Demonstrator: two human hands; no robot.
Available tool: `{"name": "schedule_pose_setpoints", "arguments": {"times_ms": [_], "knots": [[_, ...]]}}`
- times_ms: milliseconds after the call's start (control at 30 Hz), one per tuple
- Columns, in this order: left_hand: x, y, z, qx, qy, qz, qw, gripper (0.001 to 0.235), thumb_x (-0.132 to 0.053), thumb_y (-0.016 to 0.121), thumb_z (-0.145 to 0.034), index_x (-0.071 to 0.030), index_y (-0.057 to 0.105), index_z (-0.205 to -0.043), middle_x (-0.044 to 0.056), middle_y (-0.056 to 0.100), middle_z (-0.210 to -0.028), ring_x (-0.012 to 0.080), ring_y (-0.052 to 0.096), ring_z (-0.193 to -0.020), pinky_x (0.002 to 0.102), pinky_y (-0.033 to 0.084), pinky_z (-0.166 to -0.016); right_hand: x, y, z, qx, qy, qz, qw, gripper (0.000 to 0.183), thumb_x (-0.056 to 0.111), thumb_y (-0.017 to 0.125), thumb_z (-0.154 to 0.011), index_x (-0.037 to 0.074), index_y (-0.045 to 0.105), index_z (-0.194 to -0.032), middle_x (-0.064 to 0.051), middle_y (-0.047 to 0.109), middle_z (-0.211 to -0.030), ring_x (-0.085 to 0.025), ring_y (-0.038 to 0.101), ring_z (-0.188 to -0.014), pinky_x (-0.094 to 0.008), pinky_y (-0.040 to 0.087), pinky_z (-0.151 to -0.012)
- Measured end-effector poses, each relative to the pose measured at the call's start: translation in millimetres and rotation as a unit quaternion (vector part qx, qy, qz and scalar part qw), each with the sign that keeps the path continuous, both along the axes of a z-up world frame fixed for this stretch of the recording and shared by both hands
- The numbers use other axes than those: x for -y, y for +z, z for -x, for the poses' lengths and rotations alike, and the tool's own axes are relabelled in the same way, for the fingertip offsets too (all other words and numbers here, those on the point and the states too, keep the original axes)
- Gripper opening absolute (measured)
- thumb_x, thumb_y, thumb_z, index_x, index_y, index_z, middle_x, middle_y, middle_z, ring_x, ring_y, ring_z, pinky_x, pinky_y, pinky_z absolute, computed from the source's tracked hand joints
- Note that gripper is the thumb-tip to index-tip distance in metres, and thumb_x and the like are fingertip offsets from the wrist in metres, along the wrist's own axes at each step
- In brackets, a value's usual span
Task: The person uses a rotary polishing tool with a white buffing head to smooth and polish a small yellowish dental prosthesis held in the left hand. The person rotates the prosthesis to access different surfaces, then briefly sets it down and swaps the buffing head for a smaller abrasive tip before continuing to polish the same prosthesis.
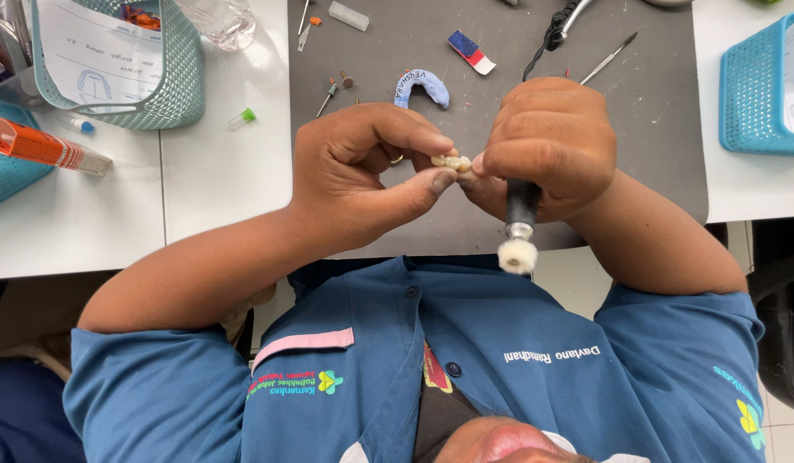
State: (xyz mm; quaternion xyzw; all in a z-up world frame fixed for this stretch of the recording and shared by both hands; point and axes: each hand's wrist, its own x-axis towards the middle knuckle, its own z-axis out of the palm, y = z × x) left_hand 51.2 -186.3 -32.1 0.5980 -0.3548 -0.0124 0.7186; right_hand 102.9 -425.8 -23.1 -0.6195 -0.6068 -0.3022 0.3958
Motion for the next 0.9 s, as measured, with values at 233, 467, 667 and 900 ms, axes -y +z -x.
{"name": "schedule_pose_setpoints", "arguments": {"times_ms": [233,467,667,900], "knots": [[-3,-6,-10,0.114,0.104,-0.009,0.988,0.028,0.011,0.079,-0.096,0.0,0.062,-0.115,0.011,0.068,-0.11,0.0128,0.071,-0.1,0.023,0.06,-0.088,11,-10,7,-0.108,-0.252,0.084,0.958,0.057,0.053,0.089,-0.084,0.007,0.055,-0.086,-0.006,0.052,-0.073,-0.022,0.053,-0.056,-0.032,0.039,-0.054],[-6,-19,-16,0.139,0.147,-0.032,0.979,0.028,0.012,0.082,-0.093,0.0,0.064,-0.111,0.01,0.069,-0.11,0.0119,0.072,-0.096,0.022,0.062,-0.084,10,-18,3,-0.134,-0.306,0.139,0.932,0.069,0.07,0.085,-0.081,0.008,0.054,-0.081,-0.003,0.047,-0.064,-0.021,0.05,-0.054,-0.031,0.038,-0.053],[-6,-17,-13,0.158,0.149,-0.035,0.976,0.027,0.01,0.083,-0.093,0.0,0.065,-0.111,0.01,0.07,-0.11,0.013,0.073,-0.096,0.022,0.062,-0.084,5,-16,5,-0.14,-0.313,0.16,0.926,0.07,0.072,0.085,-0.079,0.01,0.053,-0.079,-0.002,0.044,-0.062,-0.02,0.049,-0.051,-0.031,0.036,-0.051],[-8,-19,-16,0.182,0.169,-0.066,0.966,0.025,0.007,0.085,-0.091,-0.001,0.067,-0.107,0.01,0.072,-0.106,0.0131,0.074,-0.094,0.022,0.062,-0.08,7,-17,5,-0.104,-0.322,0.171,0.925,0.069,0.072,0.083,-0.083,0.011,0.052,-0.074,0.0,0.042,-0.057,-0.019,0.049,-0.05,-0.031,0.036,-0.051]]}}
